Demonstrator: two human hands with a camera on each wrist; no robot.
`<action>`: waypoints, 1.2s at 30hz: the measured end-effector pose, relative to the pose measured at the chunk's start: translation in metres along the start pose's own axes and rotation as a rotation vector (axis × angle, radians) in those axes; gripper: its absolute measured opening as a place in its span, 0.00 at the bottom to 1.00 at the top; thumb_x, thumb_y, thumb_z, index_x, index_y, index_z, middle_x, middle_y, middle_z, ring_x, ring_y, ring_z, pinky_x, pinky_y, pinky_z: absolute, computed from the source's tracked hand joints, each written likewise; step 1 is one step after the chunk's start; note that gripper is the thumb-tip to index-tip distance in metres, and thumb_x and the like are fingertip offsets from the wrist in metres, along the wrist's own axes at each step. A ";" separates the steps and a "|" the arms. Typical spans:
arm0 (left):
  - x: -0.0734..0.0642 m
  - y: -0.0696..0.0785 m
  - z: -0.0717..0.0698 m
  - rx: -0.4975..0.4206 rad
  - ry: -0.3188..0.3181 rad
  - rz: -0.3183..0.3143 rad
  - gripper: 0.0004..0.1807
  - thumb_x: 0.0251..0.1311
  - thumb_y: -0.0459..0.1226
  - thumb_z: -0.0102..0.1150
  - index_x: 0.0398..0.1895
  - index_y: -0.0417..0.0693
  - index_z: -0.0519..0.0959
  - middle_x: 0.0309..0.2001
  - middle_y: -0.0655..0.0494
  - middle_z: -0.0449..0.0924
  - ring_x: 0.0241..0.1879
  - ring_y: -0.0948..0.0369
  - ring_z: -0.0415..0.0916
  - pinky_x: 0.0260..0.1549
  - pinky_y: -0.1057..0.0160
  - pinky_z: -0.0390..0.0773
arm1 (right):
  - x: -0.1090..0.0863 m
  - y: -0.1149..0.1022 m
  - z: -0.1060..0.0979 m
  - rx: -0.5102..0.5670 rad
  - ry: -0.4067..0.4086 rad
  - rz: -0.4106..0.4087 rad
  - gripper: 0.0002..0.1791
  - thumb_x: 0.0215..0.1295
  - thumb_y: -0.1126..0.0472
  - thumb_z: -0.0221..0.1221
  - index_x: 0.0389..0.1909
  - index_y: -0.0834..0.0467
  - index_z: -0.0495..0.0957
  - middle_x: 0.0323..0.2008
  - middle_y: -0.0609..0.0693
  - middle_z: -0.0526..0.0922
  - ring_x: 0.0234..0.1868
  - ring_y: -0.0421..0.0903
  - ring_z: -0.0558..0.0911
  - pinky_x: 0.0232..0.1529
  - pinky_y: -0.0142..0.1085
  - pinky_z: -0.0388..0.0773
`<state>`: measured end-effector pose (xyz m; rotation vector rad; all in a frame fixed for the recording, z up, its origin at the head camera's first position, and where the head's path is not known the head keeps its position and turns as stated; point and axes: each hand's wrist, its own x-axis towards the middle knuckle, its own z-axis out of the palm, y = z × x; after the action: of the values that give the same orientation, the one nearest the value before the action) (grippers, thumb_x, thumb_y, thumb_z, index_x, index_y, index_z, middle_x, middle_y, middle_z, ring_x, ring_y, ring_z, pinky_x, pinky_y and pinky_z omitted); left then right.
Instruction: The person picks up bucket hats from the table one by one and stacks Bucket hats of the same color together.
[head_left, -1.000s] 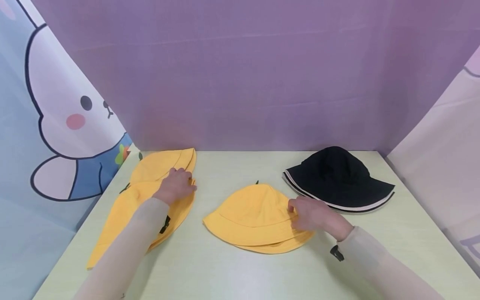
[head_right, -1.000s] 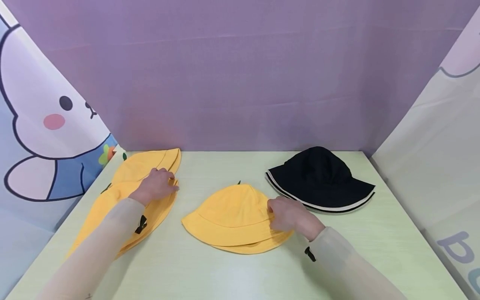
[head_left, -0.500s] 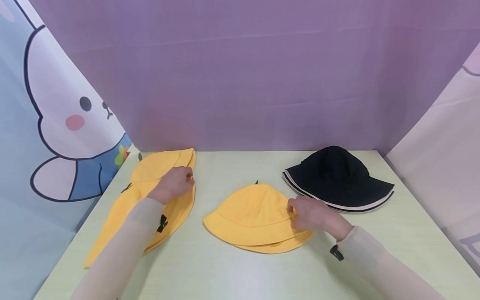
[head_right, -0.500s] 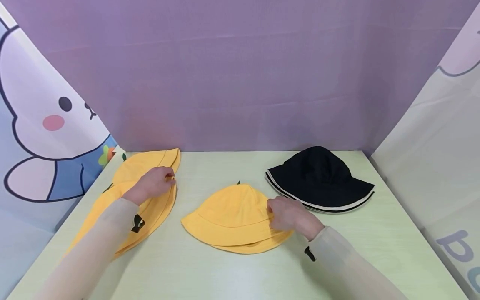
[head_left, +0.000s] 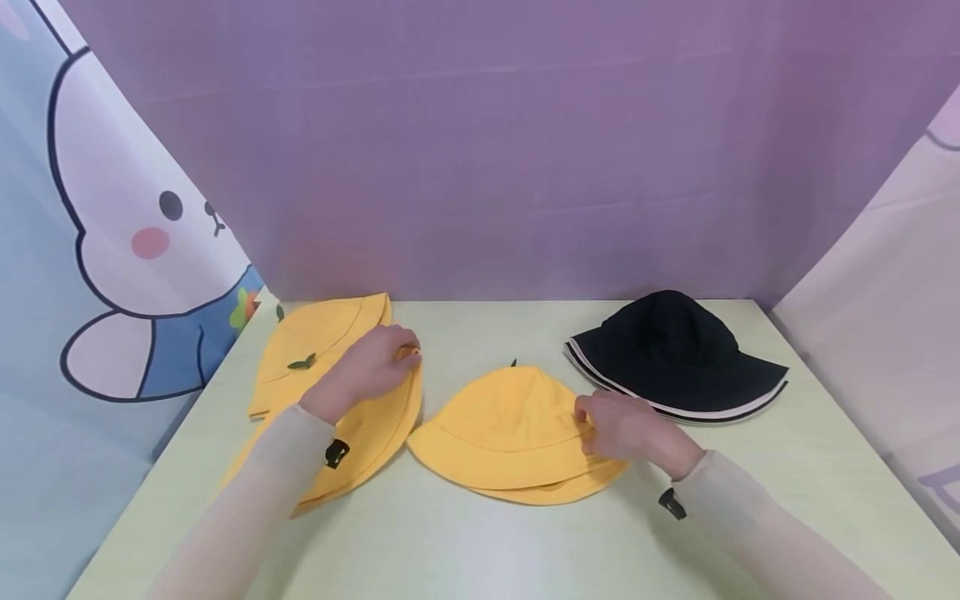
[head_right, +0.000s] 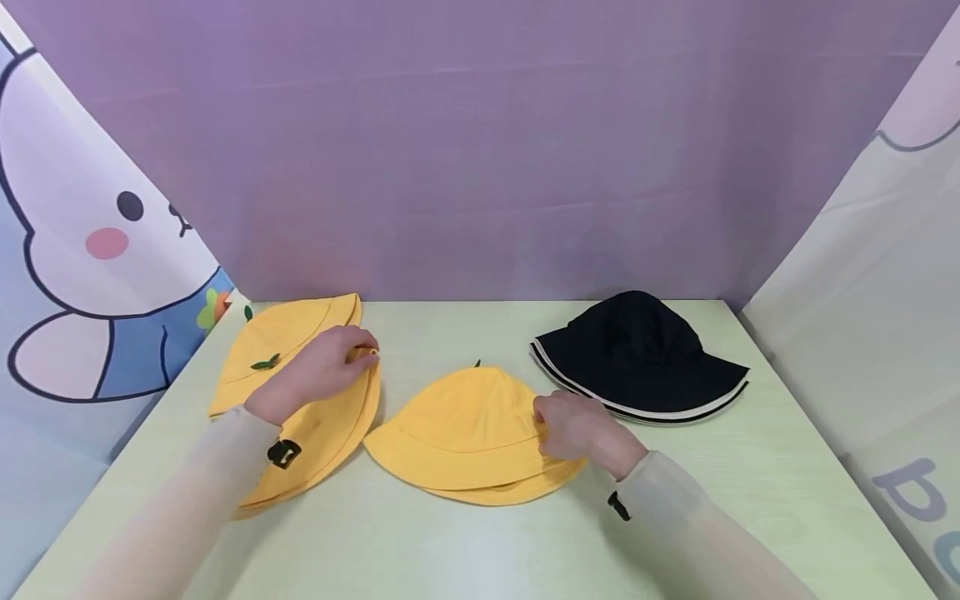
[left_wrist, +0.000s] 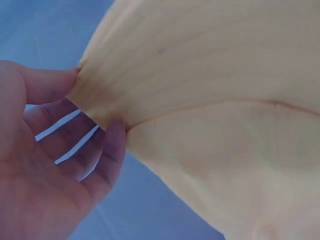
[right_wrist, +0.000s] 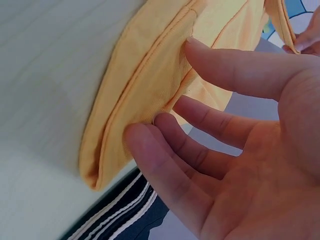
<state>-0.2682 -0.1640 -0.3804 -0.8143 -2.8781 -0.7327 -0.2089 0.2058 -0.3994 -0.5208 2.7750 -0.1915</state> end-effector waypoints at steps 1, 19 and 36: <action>0.000 0.004 0.002 -0.008 -0.010 0.011 0.07 0.70 0.33 0.59 0.43 0.40 0.84 0.39 0.51 0.83 0.42 0.51 0.79 0.47 0.48 0.77 | 0.000 0.000 0.000 -0.001 0.002 0.002 0.16 0.54 0.58 0.72 0.42 0.52 0.78 0.33 0.46 0.74 0.33 0.45 0.72 0.35 0.42 0.71; -0.002 0.077 0.058 0.136 -0.244 0.196 0.02 0.69 0.35 0.61 0.38 0.48 0.82 0.34 0.58 0.75 0.35 0.59 0.72 0.33 0.62 0.75 | 0.000 -0.004 0.003 -0.019 0.013 -0.013 0.16 0.55 0.60 0.71 0.41 0.52 0.77 0.31 0.45 0.72 0.32 0.44 0.71 0.35 0.43 0.70; -0.017 0.064 0.047 0.097 -0.205 0.105 0.11 0.70 0.39 0.61 0.50 0.44 0.81 0.45 0.54 0.79 0.47 0.54 0.76 0.39 0.56 0.80 | 0.004 -0.005 -0.004 0.038 -0.022 0.011 0.11 0.56 0.63 0.68 0.39 0.56 0.78 0.34 0.47 0.76 0.34 0.46 0.73 0.37 0.41 0.73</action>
<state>-0.2178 -0.1023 -0.3976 -1.0765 -2.9896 -0.5231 -0.2118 0.2001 -0.3958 -0.4957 2.7462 -0.2348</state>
